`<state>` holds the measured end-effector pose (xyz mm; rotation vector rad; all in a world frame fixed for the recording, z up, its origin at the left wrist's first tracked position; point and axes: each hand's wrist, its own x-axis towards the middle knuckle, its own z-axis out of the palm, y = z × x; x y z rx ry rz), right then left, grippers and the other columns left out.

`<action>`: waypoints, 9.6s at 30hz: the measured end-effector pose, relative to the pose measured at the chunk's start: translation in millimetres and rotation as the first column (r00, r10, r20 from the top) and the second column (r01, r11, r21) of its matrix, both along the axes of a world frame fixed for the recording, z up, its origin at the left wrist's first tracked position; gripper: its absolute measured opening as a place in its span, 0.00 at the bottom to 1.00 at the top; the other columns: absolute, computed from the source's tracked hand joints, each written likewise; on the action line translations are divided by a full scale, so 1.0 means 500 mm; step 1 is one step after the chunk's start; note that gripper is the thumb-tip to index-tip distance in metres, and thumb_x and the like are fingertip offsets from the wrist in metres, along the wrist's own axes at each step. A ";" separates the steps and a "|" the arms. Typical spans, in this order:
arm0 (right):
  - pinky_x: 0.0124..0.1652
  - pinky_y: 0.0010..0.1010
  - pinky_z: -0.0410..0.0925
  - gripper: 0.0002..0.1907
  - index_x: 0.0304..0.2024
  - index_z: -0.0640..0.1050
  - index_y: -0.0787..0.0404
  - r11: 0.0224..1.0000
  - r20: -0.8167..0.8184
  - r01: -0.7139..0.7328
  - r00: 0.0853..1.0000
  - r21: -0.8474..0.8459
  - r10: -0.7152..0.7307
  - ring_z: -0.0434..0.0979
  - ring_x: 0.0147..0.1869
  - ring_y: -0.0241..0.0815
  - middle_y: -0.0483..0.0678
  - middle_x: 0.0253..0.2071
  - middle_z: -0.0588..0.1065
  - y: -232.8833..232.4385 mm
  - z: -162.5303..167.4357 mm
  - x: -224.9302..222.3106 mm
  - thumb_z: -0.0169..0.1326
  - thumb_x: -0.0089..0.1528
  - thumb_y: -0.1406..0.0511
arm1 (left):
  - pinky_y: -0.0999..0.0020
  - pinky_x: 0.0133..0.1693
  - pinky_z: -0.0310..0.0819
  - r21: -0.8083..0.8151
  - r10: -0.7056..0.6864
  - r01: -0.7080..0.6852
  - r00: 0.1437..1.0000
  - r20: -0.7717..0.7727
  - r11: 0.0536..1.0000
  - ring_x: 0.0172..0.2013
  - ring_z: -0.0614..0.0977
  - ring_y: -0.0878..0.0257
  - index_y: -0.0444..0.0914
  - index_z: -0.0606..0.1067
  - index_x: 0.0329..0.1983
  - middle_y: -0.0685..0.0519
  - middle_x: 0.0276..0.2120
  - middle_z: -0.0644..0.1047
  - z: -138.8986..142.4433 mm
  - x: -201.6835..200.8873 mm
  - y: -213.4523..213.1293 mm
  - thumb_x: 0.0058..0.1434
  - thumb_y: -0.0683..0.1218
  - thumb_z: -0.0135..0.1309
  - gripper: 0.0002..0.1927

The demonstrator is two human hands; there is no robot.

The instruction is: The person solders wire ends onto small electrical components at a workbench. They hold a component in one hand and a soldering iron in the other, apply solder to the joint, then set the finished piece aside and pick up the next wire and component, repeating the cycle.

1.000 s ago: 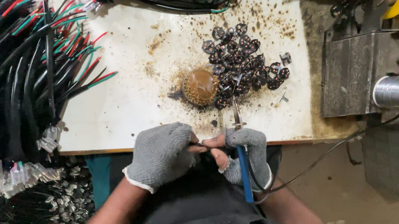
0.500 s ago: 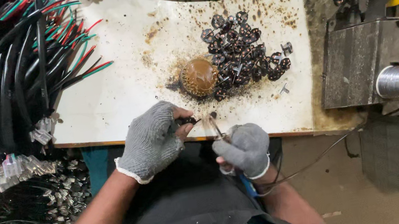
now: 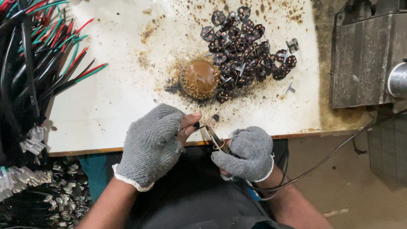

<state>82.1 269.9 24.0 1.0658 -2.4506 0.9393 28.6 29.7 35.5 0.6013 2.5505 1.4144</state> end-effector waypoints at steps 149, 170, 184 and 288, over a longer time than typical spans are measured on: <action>0.31 0.30 0.68 0.15 0.33 0.81 0.59 0.746 0.430 0.663 0.656 0.063 -0.620 0.76 0.25 0.40 0.47 0.27 0.78 -0.108 0.022 -0.011 0.73 0.50 0.62 | 0.61 0.31 0.76 -0.844 0.222 -0.452 0.889 -0.401 0.288 0.29 0.83 0.54 0.42 0.83 0.38 0.49 0.27 0.79 0.230 -0.066 -0.283 0.54 0.53 0.67 0.13; 0.40 0.27 0.73 0.11 0.41 0.76 0.59 0.780 0.708 0.585 0.648 -0.224 -0.282 0.81 0.36 0.38 0.46 0.34 0.80 -0.055 0.095 0.069 0.65 0.62 0.63 | 0.55 0.39 0.75 -0.006 -0.471 0.507 0.806 0.358 0.862 0.40 0.82 0.46 0.41 0.76 0.51 0.48 0.38 0.81 0.102 -0.004 -0.082 0.50 0.49 0.65 0.25; 0.47 0.29 0.73 0.09 0.43 0.76 0.61 0.706 0.732 0.648 0.623 -0.286 -0.275 0.80 0.44 0.37 0.45 0.39 0.80 -0.043 0.040 0.104 0.61 0.66 0.64 | 0.63 0.33 0.74 0.261 -0.232 0.147 0.913 0.335 0.954 0.30 0.81 0.55 0.39 0.75 0.38 0.49 0.28 0.78 0.046 0.059 0.023 0.63 0.46 0.58 0.07; 0.37 0.32 0.73 0.22 0.43 0.73 0.58 0.871 0.310 0.468 0.859 -0.149 -0.408 0.81 0.36 0.45 0.45 0.35 0.79 -0.050 0.012 -0.045 0.73 0.53 0.64 | 0.56 0.31 0.71 -0.132 0.277 -0.274 0.961 0.010 0.953 0.28 0.77 0.49 0.38 0.75 0.28 0.47 0.25 0.73 0.005 -0.111 0.011 0.52 0.49 0.64 0.11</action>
